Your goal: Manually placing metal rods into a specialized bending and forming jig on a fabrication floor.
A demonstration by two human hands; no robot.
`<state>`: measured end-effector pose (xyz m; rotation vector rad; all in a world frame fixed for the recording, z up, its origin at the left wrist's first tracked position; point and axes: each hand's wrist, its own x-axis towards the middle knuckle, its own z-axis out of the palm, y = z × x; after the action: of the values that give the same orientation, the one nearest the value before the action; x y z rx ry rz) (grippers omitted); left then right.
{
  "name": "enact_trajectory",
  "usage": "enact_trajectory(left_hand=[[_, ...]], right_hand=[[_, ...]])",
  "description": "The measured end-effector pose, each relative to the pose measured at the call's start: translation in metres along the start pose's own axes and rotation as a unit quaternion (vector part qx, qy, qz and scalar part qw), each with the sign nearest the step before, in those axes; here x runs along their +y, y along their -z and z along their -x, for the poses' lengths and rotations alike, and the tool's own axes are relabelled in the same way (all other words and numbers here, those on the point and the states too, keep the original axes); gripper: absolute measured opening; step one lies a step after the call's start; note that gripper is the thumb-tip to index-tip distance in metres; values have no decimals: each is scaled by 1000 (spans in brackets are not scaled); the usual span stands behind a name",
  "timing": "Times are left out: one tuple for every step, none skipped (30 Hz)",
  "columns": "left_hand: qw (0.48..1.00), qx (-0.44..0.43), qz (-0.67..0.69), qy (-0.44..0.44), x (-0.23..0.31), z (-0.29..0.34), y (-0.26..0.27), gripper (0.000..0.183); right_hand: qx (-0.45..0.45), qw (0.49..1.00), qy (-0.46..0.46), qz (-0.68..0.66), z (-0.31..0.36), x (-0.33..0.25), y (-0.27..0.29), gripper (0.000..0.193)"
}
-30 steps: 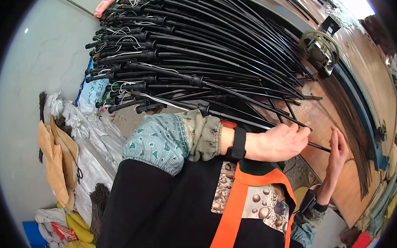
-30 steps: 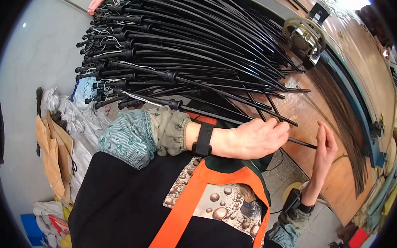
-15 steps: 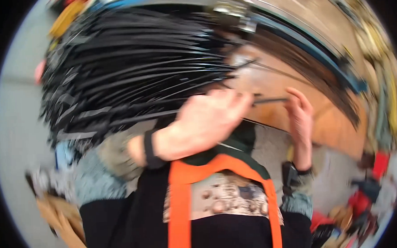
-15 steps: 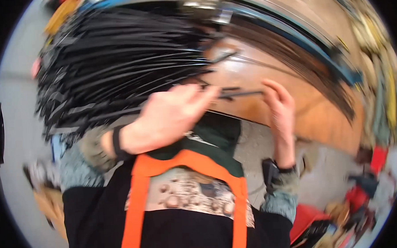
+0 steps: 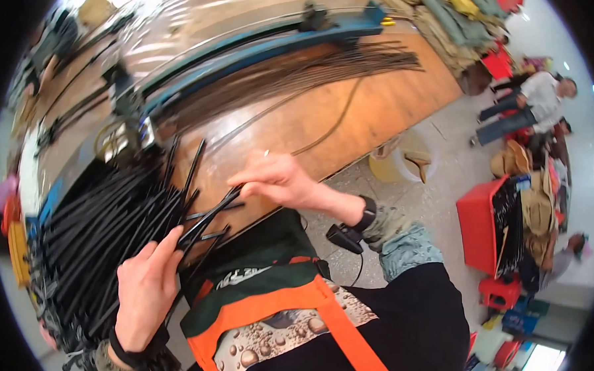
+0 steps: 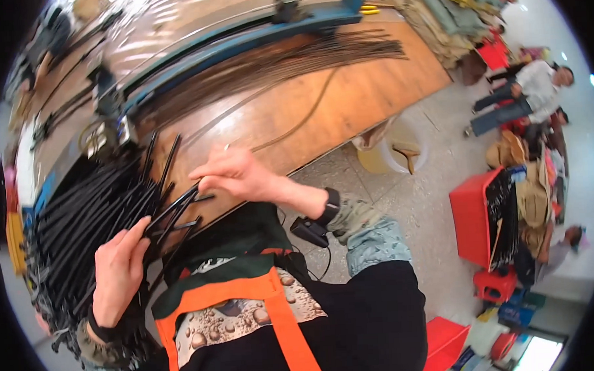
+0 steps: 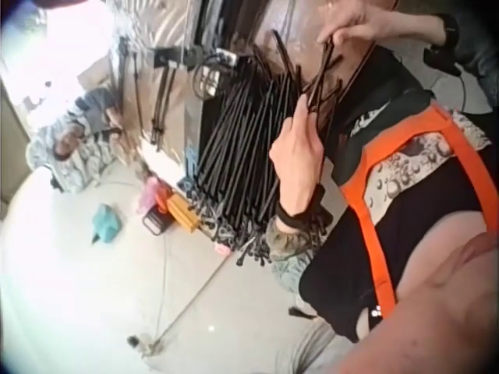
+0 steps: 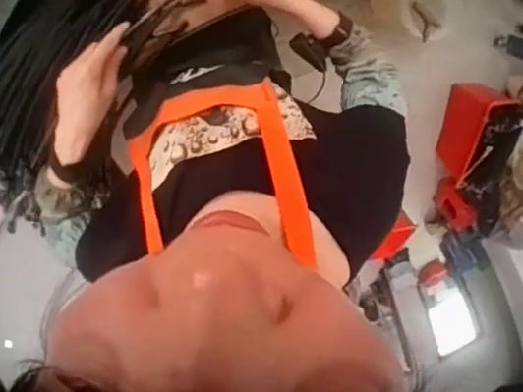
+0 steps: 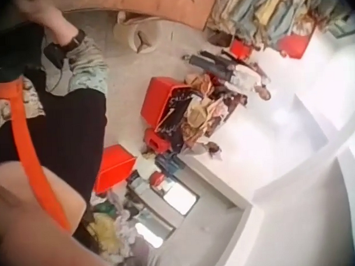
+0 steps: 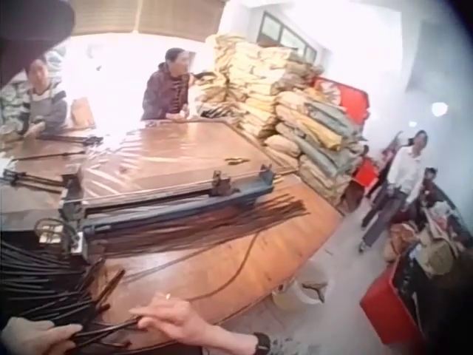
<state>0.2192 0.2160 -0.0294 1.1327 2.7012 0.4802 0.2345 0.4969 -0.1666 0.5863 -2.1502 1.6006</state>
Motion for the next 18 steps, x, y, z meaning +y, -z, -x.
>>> enact_trajectory(left_hand=[[1000,6,-2,-17,-2,-2,4,33],[1000,19,19,-16,-3,-7,5,33],[999,32,41,-16,-3,-12,7,33],[997,43,65,-16,-3,-17,7,33],[996,45,66,-32,-2,-22,9,33],[997,30,72,-23,-2,-25,9,31],[997,16,78,-14,-2,-30,10,30],[996,1,84,-6,-2,-36,13,28],[996,3,85,-23,-1,-42,18,28],[996,-40,74,-17,0,-49,27,29],[995,-81,63,-12,1,-56,35,30],[991,-122,50,-8,2,-63,39,31],[991,-118,52,-30,0,-69,39,31],[988,-123,92,-35,-6,-68,45,30],[980,-133,140,-54,-15,-75,44,29],[978,-126,143,-87,-31,-82,40,29],[949,-203,240,31,-51,-86,37,26],[889,-279,327,156,-64,-94,35,23]], right_hand=[[26,998,-17,-53,-3,0,-4,20],[36,999,-12,-40,-4,1,-6,20],[50,997,-18,-47,-6,2,-7,23],[64,996,-26,-53,-6,2,-7,25],[79,995,-33,-60,-9,2,-3,28],[88,994,-31,-47,-12,3,2,28],[100,993,49,30,-16,2,8,31],[109,980,127,108,-21,1,16,33],[114,955,203,186,-24,1,23,36],[119,950,204,203,-25,1,29,36],[89,953,208,203,-25,1,35,35],[59,954,210,205,-22,2,40,33],[29,955,209,209,-19,3,44,32],[45,973,194,120,-22,9,34,31],[62,983,169,44,-22,17,27,29],[71,981,176,38,-26,19,21,30],[78,980,183,32,-28,22,23,31],[50,967,217,126,-35,16,32,34]])
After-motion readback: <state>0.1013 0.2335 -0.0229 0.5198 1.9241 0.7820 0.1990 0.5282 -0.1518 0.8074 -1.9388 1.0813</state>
